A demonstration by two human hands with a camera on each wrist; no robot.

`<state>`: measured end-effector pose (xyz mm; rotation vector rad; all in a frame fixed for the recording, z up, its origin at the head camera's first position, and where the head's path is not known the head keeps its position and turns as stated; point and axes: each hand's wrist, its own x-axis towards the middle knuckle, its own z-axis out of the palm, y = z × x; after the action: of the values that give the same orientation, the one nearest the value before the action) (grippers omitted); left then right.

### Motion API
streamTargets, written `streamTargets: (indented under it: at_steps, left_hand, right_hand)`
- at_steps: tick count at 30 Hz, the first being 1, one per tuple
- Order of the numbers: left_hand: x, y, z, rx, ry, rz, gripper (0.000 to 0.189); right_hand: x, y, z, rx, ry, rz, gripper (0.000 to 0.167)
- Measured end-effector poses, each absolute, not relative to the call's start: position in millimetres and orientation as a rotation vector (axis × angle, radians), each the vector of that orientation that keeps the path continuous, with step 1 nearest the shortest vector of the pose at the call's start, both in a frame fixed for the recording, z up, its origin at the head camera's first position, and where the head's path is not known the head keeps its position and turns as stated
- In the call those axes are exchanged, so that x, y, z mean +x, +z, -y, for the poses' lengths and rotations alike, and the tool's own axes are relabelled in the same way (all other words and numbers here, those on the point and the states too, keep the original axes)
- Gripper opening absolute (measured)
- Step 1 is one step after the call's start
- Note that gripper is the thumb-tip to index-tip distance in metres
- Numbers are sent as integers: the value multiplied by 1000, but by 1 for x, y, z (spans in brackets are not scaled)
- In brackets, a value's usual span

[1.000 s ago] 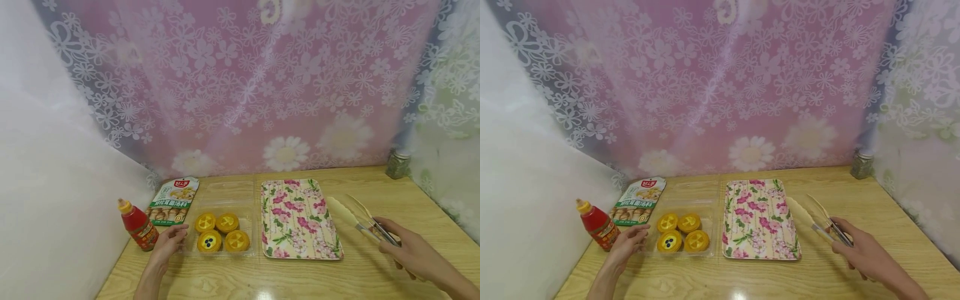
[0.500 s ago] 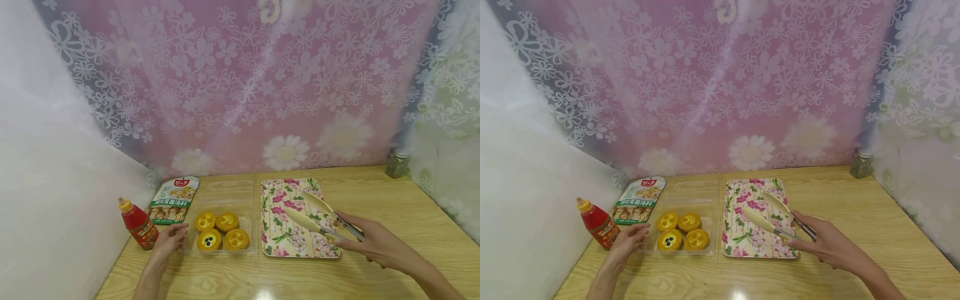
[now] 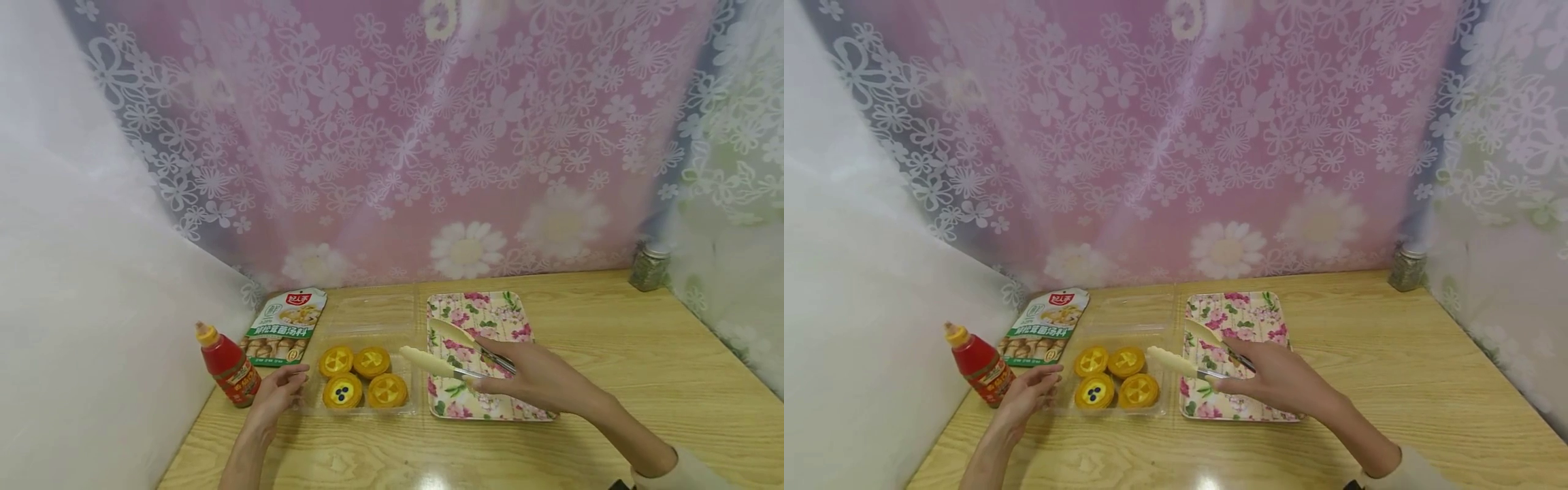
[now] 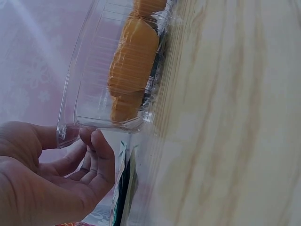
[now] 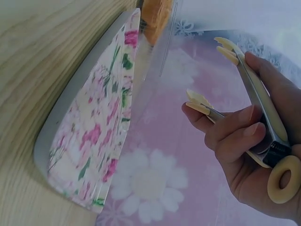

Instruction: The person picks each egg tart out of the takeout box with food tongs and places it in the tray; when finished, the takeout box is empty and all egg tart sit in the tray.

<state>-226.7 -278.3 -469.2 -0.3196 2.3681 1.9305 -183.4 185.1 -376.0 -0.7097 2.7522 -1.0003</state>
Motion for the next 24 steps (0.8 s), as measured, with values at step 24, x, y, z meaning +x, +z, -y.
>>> streamTargets:
  at_steps: [24]
  left_hand:
    - [-226,-468,277,-312,1927,-2393,33]
  right_hand:
    - [-216,-372,-106,-661,-802,-2791,75]
